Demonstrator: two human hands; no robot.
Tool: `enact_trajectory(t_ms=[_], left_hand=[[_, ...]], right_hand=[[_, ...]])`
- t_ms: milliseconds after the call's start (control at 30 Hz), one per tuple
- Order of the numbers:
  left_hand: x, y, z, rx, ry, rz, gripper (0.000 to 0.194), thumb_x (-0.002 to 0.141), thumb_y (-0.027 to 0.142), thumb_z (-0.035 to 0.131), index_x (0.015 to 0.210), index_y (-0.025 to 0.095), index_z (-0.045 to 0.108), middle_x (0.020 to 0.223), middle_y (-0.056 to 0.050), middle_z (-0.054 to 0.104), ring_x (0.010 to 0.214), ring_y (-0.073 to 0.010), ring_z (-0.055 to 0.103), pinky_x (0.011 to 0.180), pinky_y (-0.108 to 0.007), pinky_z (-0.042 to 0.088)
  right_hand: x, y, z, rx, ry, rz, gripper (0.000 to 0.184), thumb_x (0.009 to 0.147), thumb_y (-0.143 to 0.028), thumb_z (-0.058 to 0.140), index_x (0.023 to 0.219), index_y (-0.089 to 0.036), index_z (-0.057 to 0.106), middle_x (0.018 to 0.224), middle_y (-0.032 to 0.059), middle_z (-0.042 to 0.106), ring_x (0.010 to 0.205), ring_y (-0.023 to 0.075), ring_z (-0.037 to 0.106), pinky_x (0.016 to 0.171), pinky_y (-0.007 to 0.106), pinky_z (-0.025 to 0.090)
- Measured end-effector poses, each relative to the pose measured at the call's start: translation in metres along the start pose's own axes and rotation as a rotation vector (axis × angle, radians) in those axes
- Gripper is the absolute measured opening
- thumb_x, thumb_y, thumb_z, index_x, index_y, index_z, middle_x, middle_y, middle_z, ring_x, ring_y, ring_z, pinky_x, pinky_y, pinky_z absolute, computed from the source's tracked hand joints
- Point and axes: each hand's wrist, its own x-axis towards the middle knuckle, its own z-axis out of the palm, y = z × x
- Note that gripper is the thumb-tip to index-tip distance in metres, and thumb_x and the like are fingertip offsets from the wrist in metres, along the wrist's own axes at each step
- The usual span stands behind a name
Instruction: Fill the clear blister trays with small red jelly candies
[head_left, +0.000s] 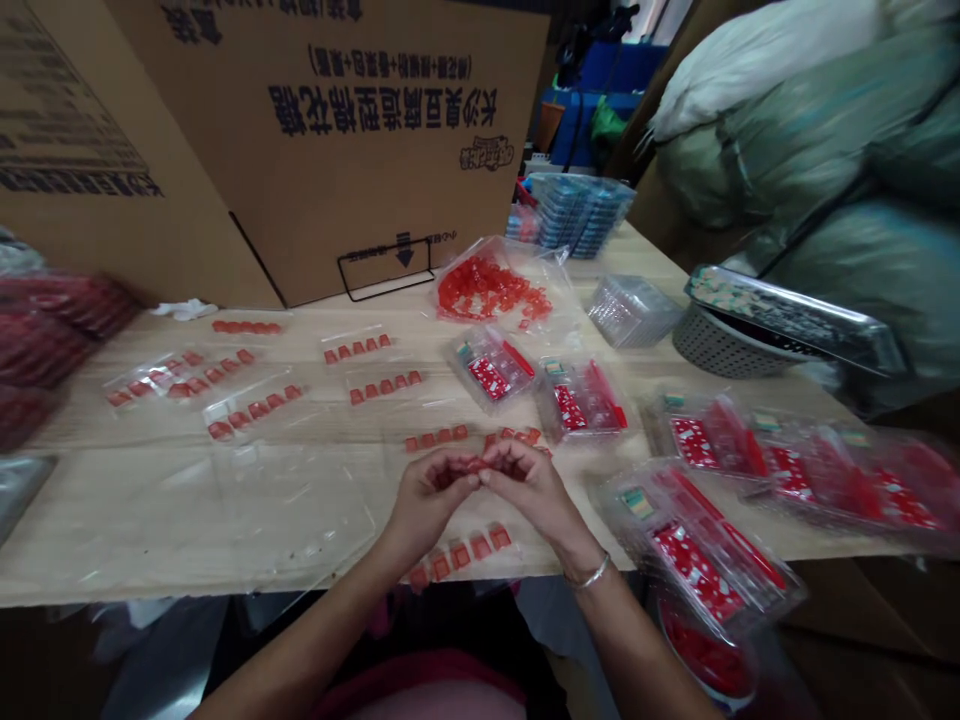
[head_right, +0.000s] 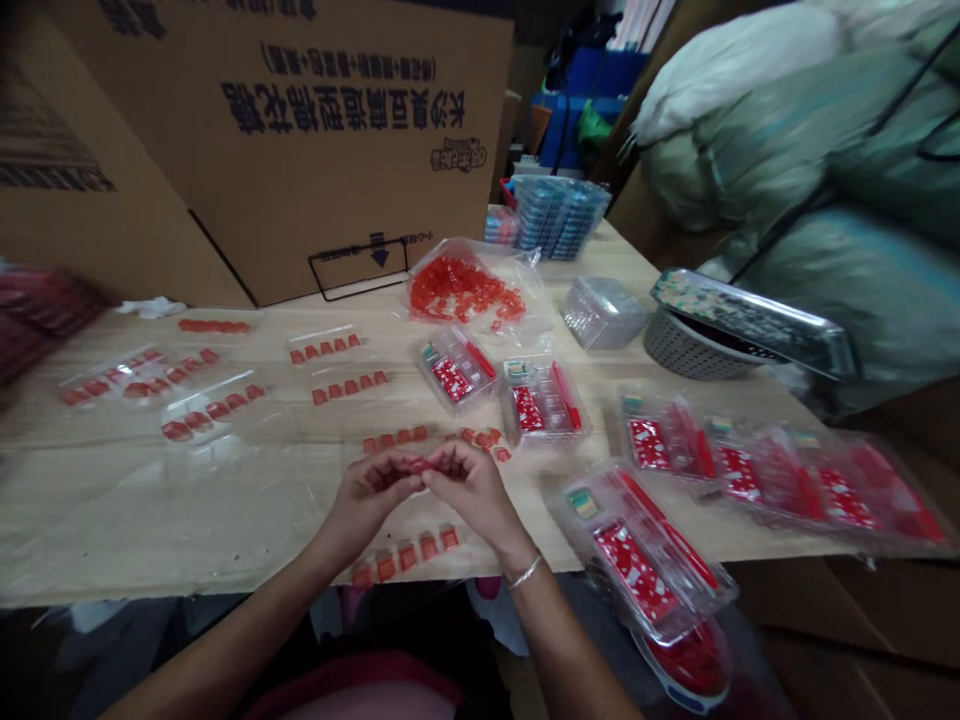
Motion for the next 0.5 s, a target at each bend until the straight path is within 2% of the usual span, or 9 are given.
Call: enact_trajectory(t_ms=[100,233,333,400,500], left_hand=[[-0.012,0.002,-0.007,0.04,0.046,-0.04,0.014,0.068,0.027,0.073,0.076,0.016,0.071,0.073,-0.003,0.071,0.068,-0.0144,0.062,0.068,-0.025,0.049],[-0.033,0.007,-0.025,0.086,0.024,-0.077,0.013,0.07,0.027,0.072,0.077,0.016,0.072,0.068,-0.002,0.068,0.064,-0.0133,0.06,0.064,-0.024,0.048],[-0.042,0.011,-0.032,0.112,-0.006,-0.083,0.015,0.07,0.026,0.074,0.081,0.016,0.073,0.075,-0.004,0.069,0.069,-0.0149,0.063,0.068,-0.025,0.049],[-0.044,0.012,-0.034,0.064,-0.009,-0.112,0.017,0.068,0.027,0.075,0.081,0.016,0.073,0.075,-0.004,0.07,0.07,-0.0154,0.064,0.068,-0.025,0.049],[-0.043,0.013,-0.037,-0.039,0.053,-0.188,0.018,0.063,0.029,0.079,0.075,0.016,0.072,0.069,-0.002,0.071,0.065,-0.0136,0.063,0.066,-0.024,0.05]], right_hand=[[-0.011,0.002,0.01,0.048,-0.014,0.075,0.025,0.066,-0.037,0.076,0.074,-0.018,0.062,0.066,-0.0023,0.06,0.06,0.0101,0.053,0.056,0.022,0.042],[-0.018,0.009,0.023,0.166,-0.113,0.224,0.033,0.063,-0.045,0.078,0.072,-0.017,0.064,0.064,-0.0005,0.064,0.056,0.0103,0.056,0.054,0.023,0.044],[-0.02,0.012,0.032,0.2,-0.147,0.311,0.038,0.065,-0.051,0.075,0.065,-0.015,0.063,0.058,-0.0008,0.063,0.051,0.0099,0.055,0.052,0.023,0.044],[-0.021,0.012,0.036,0.156,-0.143,0.288,0.037,0.068,-0.051,0.072,0.066,-0.015,0.064,0.058,-0.0005,0.063,0.053,0.0103,0.055,0.053,0.023,0.043],[-0.024,0.006,0.039,-0.016,-0.173,0.189,0.024,0.073,-0.039,0.069,0.077,-0.015,0.069,0.066,0.0005,0.066,0.058,0.0112,0.056,0.055,0.022,0.042]])
